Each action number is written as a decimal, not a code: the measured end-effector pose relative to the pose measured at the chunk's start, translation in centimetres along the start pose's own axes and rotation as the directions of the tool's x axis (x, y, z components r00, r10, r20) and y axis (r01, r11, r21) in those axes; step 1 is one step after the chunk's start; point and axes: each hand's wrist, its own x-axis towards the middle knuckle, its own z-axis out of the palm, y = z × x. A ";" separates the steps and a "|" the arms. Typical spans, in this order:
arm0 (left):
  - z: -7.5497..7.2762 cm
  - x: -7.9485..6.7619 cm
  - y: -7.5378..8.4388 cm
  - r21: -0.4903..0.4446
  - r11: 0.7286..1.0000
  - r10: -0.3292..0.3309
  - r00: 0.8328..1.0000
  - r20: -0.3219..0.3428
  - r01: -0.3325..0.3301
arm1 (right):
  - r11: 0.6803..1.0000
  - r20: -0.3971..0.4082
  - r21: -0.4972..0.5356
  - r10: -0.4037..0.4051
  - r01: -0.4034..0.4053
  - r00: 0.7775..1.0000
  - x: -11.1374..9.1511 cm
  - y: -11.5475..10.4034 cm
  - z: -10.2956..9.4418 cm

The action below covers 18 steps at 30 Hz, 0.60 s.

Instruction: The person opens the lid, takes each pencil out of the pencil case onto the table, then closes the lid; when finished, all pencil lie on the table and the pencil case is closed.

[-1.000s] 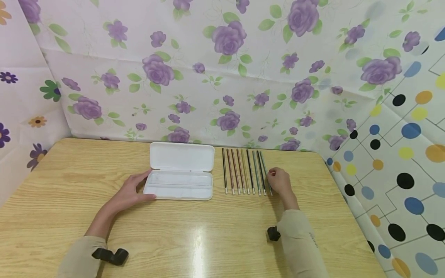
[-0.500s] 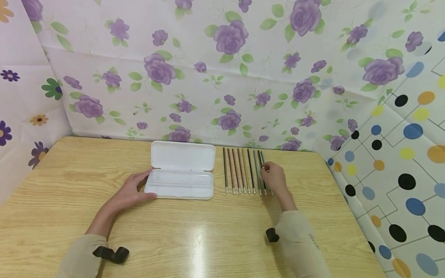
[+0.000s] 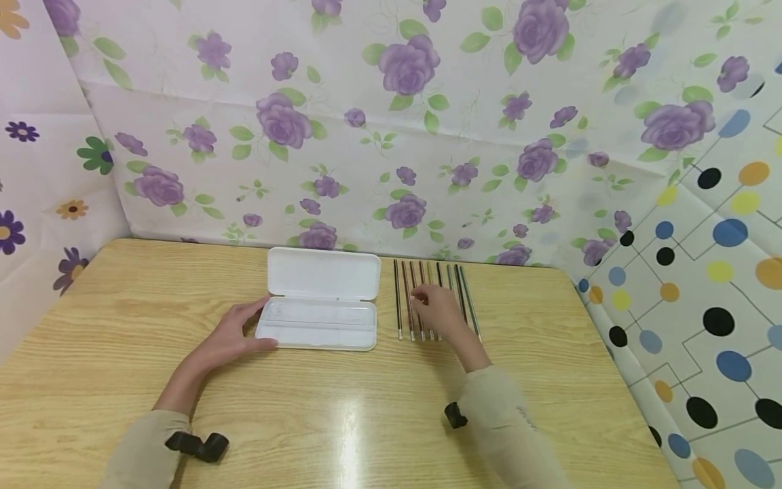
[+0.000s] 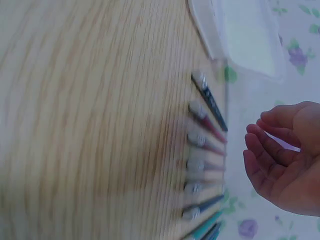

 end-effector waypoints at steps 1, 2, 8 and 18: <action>0.0 0.0 0.0 0.000 1.000 -0.001 1.000 0.002 0.001 | 1.000 0.009 -0.002 -0.011 0.011 1.000 0.1 -0.5 0.3; 0.0 0.0 0.0 -0.001 1.000 -0.002 1.000 0.002 0.002 | 1.000 0.023 0.003 -0.023 0.023 0.999 0.3 -1.0 0.5; -0.1 0.0 -0.2 -0.006 1.000 0.009 1.000 -0.004 -0.009 | 0.994 0.095 0.028 -0.110 0.108 0.989 1.3 -3.7 2.5; 0.0 0.0 0.1 -0.007 1.000 -0.004 1.000 -0.003 0.004 | 0.972 0.223 0.094 -0.232 0.216 0.947 2.8 -7.1 5.7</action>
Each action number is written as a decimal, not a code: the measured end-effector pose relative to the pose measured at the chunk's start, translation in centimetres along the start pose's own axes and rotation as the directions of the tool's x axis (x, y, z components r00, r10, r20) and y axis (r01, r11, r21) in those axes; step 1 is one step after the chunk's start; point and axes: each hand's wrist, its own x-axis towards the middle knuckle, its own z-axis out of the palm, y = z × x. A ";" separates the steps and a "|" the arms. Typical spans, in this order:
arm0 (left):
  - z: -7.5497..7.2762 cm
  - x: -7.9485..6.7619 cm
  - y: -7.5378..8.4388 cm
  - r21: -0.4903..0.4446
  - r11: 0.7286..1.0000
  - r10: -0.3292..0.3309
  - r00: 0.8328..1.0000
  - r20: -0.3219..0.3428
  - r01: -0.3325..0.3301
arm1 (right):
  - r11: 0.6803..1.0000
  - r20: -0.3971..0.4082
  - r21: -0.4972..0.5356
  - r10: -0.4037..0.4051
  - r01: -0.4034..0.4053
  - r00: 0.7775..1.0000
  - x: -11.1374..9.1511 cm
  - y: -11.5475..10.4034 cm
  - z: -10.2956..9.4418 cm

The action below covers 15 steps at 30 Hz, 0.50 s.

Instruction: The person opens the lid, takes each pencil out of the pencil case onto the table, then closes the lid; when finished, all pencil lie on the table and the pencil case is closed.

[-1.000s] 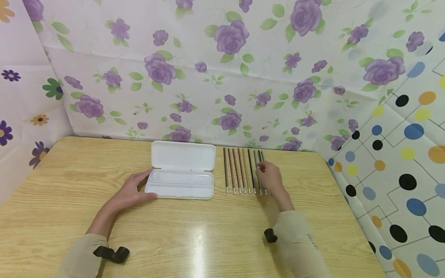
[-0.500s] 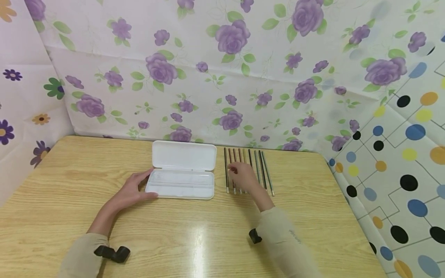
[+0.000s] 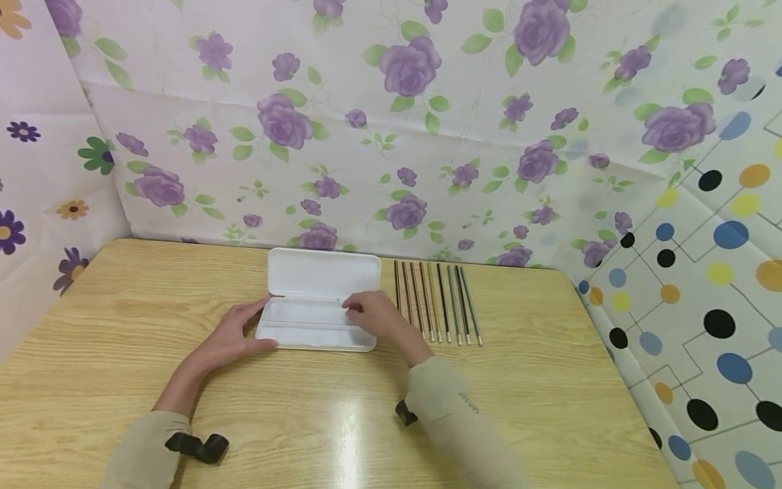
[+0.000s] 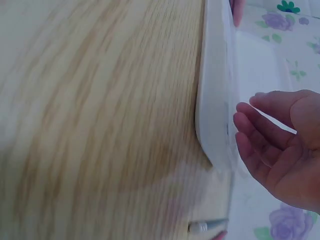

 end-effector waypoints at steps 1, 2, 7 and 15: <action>0.0 0.0 0.0 -0.004 1.000 0.002 1.000 -0.002 -0.002 | 1.000 0.024 0.011 -0.003 0.003 1.000 0.2 -0.2 0.3; 0.0 0.0 0.0 -0.008 1.000 0.003 1.000 -0.003 -0.003 | 1.000 0.046 0.017 -0.013 0.013 0.999 0.4 -0.5 0.6; 0.2 0.0 -0.3 -0.033 0.999 0.007 1.000 -0.002 -0.007 | 0.999 0.123 -0.003 -0.036 0.037 0.992 1.0 -1.2 1.7; 0.2 0.2 -0.4 -0.037 0.999 0.030 1.000 -0.009 -0.030 | 0.998 0.135 -0.050 -0.041 0.048 0.990 1.4 -1.4 2.2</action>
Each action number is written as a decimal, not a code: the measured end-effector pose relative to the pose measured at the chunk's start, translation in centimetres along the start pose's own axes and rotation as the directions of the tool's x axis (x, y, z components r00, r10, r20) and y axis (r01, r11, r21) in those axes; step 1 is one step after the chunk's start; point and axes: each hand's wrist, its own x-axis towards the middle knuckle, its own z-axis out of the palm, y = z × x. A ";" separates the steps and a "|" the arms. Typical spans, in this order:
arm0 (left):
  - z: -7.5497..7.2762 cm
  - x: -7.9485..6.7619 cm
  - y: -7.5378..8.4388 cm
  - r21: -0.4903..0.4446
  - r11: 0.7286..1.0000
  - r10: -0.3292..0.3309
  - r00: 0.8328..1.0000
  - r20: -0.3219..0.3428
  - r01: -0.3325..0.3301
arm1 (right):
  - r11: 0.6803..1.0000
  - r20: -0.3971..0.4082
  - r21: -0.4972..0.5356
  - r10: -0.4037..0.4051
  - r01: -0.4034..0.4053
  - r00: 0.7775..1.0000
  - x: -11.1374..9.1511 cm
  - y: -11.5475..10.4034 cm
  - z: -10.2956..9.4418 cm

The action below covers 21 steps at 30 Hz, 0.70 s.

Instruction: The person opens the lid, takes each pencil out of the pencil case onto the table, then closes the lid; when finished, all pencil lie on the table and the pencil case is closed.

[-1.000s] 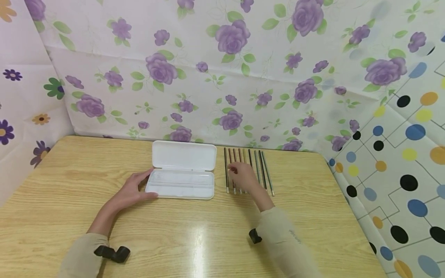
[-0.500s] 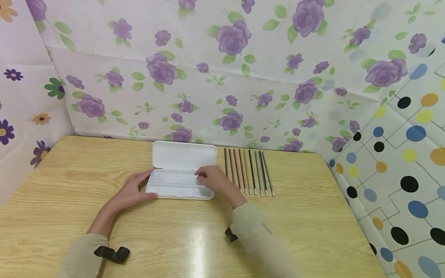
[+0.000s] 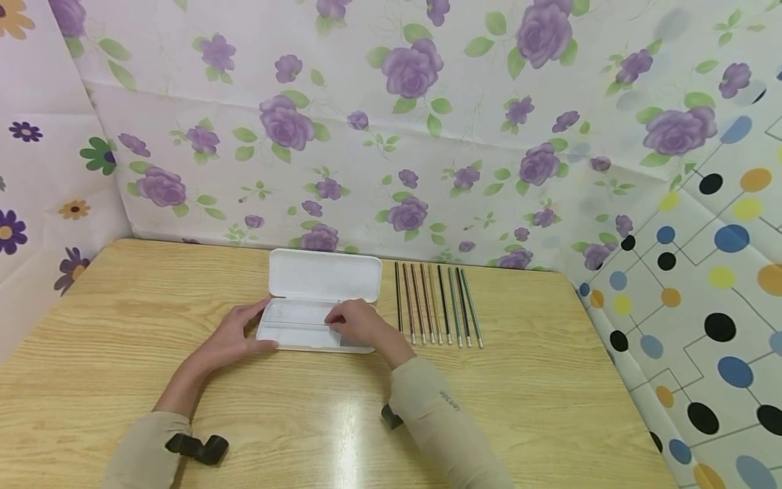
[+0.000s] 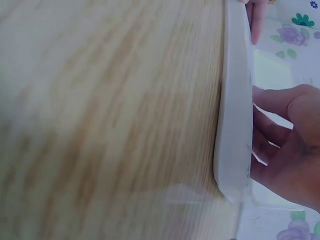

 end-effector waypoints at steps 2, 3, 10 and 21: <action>0.0 0.0 0.0 -0.003 1.000 0.002 1.000 0.002 -0.002 | 1.000 0.023 0.001 0.012 -0.012 1.000 0.1 0.0 -0.1; -0.1 0.0 0.0 -0.005 1.000 -0.001 1.000 0.005 0.001 | 1.000 0.036 0.004 0.021 -0.021 0.999 0.2 -0.1 -0.1; -0.1 -0.2 0.0 -0.016 1.000 -0.011 1.000 0.012 0.011 | 0.998 0.110 -0.016 0.058 -0.056 0.992 0.5 -0.3 -0.6; -0.1 -0.3 0.3 -0.011 1.000 -0.019 1.000 0.006 0.019 | 0.999 0.067 -0.040 0.022 -0.020 0.997 0.4 -0.5 -0.7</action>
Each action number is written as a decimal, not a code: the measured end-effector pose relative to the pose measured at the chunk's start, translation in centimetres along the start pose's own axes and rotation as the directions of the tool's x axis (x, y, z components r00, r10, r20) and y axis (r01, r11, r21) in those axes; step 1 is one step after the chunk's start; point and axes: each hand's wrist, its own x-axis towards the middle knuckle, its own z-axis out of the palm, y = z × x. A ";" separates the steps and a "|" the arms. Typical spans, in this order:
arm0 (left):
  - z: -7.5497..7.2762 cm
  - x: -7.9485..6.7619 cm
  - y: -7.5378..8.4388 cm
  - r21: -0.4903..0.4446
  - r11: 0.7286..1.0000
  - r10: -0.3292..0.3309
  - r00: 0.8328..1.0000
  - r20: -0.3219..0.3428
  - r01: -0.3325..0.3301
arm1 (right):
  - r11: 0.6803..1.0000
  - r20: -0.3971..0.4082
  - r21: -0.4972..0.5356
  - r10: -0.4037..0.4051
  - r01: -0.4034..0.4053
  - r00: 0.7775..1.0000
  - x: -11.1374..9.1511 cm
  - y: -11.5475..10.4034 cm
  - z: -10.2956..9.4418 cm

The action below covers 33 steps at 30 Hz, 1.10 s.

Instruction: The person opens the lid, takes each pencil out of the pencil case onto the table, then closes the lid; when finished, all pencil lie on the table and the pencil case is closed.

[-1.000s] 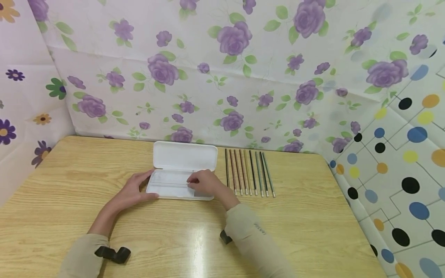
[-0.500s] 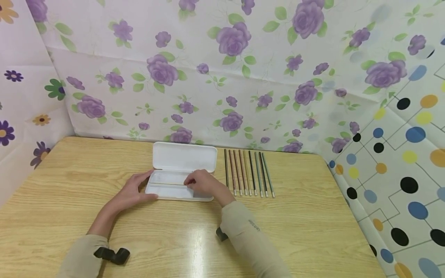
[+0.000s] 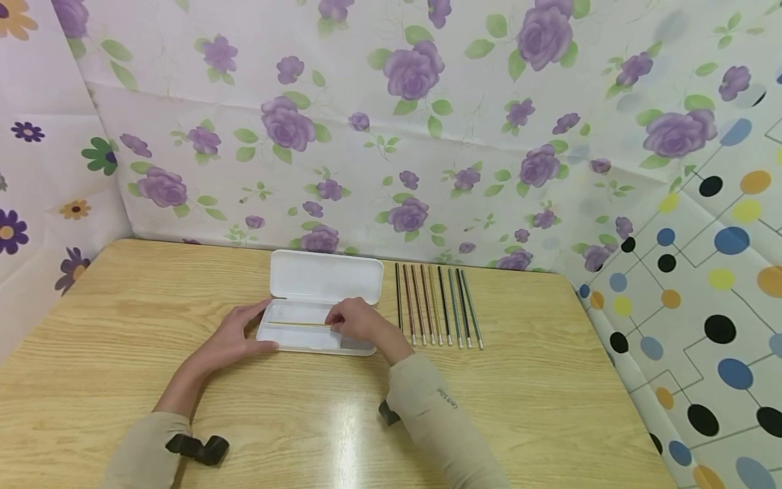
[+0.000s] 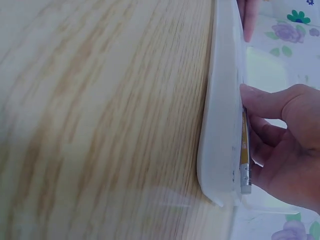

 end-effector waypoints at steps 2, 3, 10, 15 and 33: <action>0.0 0.0 0.0 0.001 1.000 -0.003 1.000 0.001 0.003 | 1.000 -0.012 -0.012 -0.005 0.005 1.000 0.0 -0.1 0.0; 0.0 0.0 0.0 -0.002 1.000 -0.007 1.000 0.000 0.007 | 1.000 -0.017 -0.019 -0.008 0.008 1.000 0.0 -0.2 0.0; 0.0 0.0 0.0 -0.010 1.000 -0.006 1.000 0.001 0.006 | 0.999 -0.041 -0.040 0.010 -0.011 0.999 -0.4 -0.3 0.0; 0.0 0.1 -0.1 0.006 1.000 0.010 1.000 -0.001 -0.010 | 1.000 -0.123 -0.018 0.010 -0.013 0.992 -1.1 -0.3 -0.4; 0.0 0.1 -0.1 0.014 1.000 -0.006 1.000 0.009 0.006 | 0.995 -0.364 0.082 0.079 -0.053 0.928 -3.8 0.9 -1.8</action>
